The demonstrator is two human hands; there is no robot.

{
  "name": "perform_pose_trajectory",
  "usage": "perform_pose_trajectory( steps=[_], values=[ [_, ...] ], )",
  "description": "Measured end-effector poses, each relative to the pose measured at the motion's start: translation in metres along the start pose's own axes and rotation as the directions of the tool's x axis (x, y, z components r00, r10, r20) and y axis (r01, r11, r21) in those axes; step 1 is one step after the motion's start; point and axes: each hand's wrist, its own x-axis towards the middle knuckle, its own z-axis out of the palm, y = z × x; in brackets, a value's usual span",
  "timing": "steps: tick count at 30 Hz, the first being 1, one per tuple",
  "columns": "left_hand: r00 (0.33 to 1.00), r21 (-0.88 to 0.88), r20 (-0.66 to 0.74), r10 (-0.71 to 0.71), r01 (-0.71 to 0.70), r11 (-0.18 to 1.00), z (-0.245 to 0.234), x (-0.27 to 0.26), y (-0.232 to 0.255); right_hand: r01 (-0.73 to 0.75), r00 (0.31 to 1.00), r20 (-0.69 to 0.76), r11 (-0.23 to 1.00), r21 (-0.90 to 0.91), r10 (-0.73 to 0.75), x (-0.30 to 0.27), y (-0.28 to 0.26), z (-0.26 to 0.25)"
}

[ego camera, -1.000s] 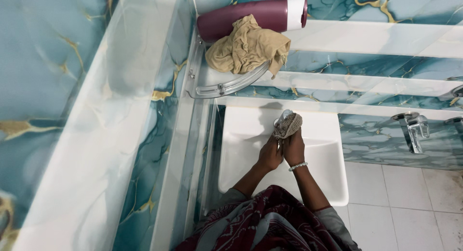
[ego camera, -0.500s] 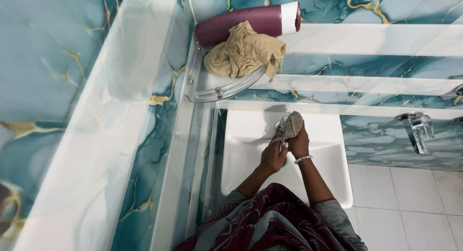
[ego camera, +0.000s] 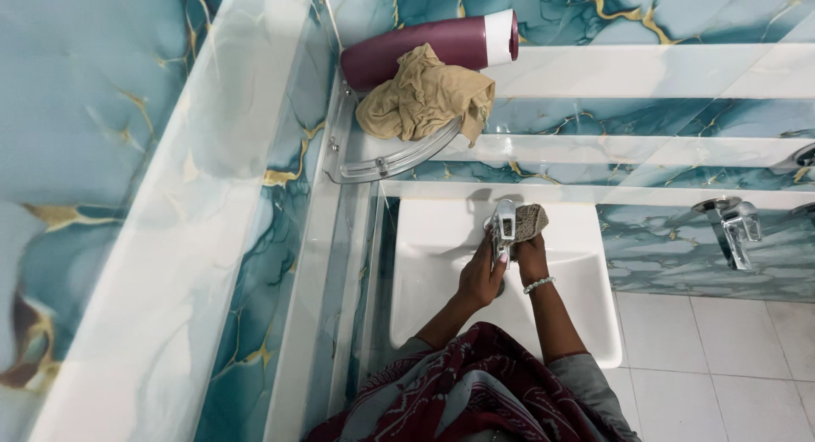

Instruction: The person cleans a bathroom sink and multiple wall-mounted faucets with a cloth, wiping the surfaces repeatedly.

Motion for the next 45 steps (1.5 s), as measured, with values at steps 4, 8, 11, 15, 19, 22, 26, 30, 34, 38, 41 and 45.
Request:
perform_pose_trajectory(
  steps=[4,8,11,15,19,22,26,30,34,38,41,45],
  values=[
    [1.000,0.015,-0.012,0.004,-0.004,1.000,0.004,-0.002,-0.006,-0.022,0.999,0.046,0.999,0.032,0.020,-0.009,-0.004,-0.002],
    [1.000,-0.015,-0.014,0.002,-0.002,1.000,0.011,-0.003,-0.015,-0.244,0.964,0.194,0.900,0.363,0.183,-0.037,-0.032,0.010],
    [1.000,-0.049,-0.018,0.002,-0.003,0.999,0.014,-0.004,-0.020,-0.403,0.913,0.191,0.868,0.289,0.360,-0.064,-0.045,0.015],
    [1.000,-0.044,-0.012,0.001,-0.002,0.999,0.016,-0.005,-0.028,-0.365,0.927,0.178,0.901,0.235,0.329,-0.086,-0.041,0.014],
    [0.996,-0.095,-0.019,0.083,-0.085,0.992,0.017,-0.007,-0.043,-0.013,0.969,0.237,0.966,-0.259,0.077,-0.108,-0.052,0.015],
    [0.993,-0.013,0.061,0.102,-0.102,0.995,0.033,-0.015,-0.078,0.225,0.960,0.277,0.709,-0.668,-0.043,-0.113,-0.066,0.030],
    [0.963,0.286,0.237,0.129,-0.196,0.938,0.055,-0.016,-0.119,0.528,0.758,0.469,0.002,-0.849,-0.453,-0.121,-0.070,0.068],
    [0.976,0.162,-0.007,0.218,-0.214,0.963,0.056,-0.016,-0.117,0.374,0.897,0.354,0.030,-0.927,-0.265,-0.115,-0.086,0.092],
    [0.966,0.197,-0.062,0.251,-0.235,0.952,0.054,-0.012,-0.110,0.421,0.834,0.420,-0.078,-0.904,-0.358,-0.115,-0.089,0.097],
    [0.958,0.481,0.088,0.274,-0.282,0.830,0.061,-0.016,-0.114,0.472,0.814,0.435,0.003,-0.882,-0.386,-0.118,-0.094,0.091],
    [0.975,0.354,0.086,0.206,-0.223,0.908,0.060,-0.022,-0.117,0.609,0.699,0.547,-0.018,-0.793,-0.460,-0.118,-0.102,0.085],
    [0.983,0.241,0.130,0.127,-0.155,0.958,0.060,-0.022,-0.118,0.588,0.694,0.532,-0.045,-0.808,-0.485,-0.119,-0.103,0.083]
  ],
)
